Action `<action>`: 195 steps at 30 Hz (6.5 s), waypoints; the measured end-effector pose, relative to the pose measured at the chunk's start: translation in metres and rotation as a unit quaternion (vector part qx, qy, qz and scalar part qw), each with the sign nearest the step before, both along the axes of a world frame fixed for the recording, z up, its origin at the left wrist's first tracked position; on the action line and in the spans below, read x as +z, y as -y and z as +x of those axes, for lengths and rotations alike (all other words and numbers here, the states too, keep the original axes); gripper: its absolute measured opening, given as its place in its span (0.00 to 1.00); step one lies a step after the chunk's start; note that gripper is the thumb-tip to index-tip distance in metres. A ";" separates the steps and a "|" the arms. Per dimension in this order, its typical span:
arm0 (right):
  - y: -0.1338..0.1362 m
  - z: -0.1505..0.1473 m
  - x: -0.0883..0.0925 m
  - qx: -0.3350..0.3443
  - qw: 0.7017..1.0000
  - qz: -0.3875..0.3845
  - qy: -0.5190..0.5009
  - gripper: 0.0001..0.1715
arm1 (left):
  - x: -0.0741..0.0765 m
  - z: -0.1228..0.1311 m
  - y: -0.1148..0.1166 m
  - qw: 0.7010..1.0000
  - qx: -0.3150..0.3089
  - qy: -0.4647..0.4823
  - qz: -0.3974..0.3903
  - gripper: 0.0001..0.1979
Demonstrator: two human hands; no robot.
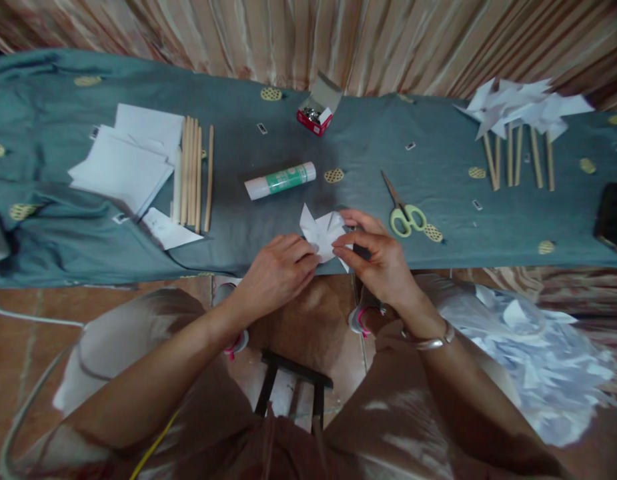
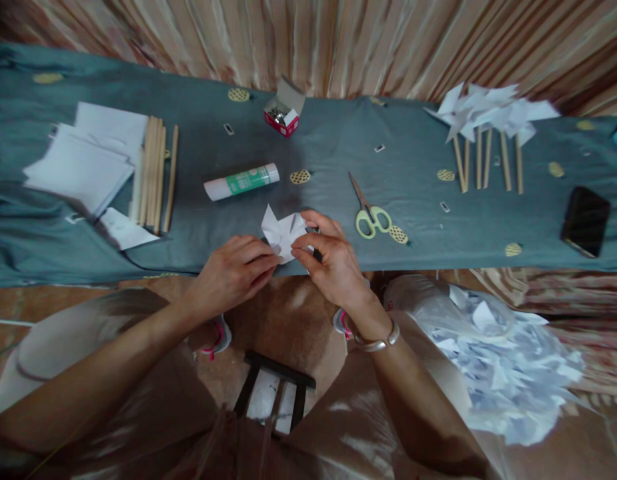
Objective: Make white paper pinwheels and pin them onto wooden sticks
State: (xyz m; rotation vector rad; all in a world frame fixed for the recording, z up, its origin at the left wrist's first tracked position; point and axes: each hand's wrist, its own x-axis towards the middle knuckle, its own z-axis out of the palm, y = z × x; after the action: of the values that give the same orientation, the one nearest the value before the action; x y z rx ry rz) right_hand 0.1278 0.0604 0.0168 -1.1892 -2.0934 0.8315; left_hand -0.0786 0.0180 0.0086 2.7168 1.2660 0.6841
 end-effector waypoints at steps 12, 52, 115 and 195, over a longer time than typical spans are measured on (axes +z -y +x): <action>-0.008 -0.011 -0.011 0.009 1.000 0.005 0.016 0.04 | -0.005 0.008 0.003 0.998 -0.016 0.052 -0.028 0.10; 0.006 -0.002 -0.003 -0.007 0.992 0.087 0.093 0.07 | -0.014 0.007 0.001 0.992 -0.003 0.121 -0.039 0.08; 0.012 -0.004 -0.004 0.044 0.988 0.083 0.124 0.18 | -0.011 0.007 -0.001 0.986 -0.006 0.145 -0.085 0.08; -0.014 -0.016 0.011 -0.032 0.942 -0.159 -0.294 0.37 | 0.030 0.003 -0.017 0.586 0.187 0.646 -0.451 0.19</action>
State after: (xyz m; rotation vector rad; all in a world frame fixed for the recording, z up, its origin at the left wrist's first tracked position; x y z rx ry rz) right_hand 0.1120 0.0748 0.0276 -0.9909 -1.4616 1.3405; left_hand -0.0761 0.0353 0.0390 0.6429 1.1041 1.1891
